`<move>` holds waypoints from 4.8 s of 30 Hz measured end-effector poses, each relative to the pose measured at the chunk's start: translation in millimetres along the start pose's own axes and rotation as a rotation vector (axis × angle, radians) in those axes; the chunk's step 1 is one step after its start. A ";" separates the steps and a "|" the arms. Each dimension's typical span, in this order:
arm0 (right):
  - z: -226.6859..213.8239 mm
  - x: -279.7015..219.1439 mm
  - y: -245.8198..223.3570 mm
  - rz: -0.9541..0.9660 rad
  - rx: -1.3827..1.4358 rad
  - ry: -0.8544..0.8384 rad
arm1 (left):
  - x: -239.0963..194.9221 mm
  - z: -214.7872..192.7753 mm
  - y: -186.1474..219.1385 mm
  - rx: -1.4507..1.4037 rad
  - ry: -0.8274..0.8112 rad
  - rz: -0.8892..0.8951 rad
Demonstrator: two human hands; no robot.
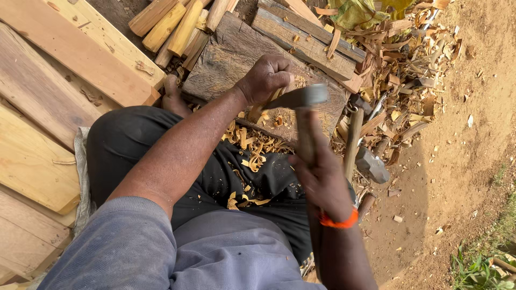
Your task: The person sits on the ground and uses a hammer and chisel to carve a small piece of wood held between their legs. They repeatedly strike the chisel to shape the wood, producing wood shavings that accumulate on their lap and the ground.
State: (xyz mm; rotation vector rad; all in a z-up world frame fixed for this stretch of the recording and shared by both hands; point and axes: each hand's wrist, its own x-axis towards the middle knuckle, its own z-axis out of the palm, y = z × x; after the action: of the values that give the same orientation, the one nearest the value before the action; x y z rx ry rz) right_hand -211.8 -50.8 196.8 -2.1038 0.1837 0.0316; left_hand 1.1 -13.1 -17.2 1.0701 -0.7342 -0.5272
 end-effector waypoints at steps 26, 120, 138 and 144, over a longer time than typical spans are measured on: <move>-4.1 -30.2 0.6 -0.064 0.181 0.194 | -2.4 -10.8 5.4 -0.250 0.018 -0.086; -42.3 -32.5 -42.3 -0.145 0.316 0.313 | -11.5 7.7 10.2 -0.430 0.007 -0.327; -37.2 -17.5 -60.7 -0.101 0.259 0.402 | -14.9 7.7 8.5 -0.420 0.033 -0.336; -9.5 9.2 -9.2 0.093 -0.040 0.150 | -6.6 6.4 15.2 -0.429 0.052 -0.292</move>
State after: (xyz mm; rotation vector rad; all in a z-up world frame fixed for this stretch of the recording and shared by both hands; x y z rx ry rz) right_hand -201.9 -55.4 208.7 -2.1373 0.3734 -0.0675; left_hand -7.5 -6.2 -3.3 0.7854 -0.3927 -0.8607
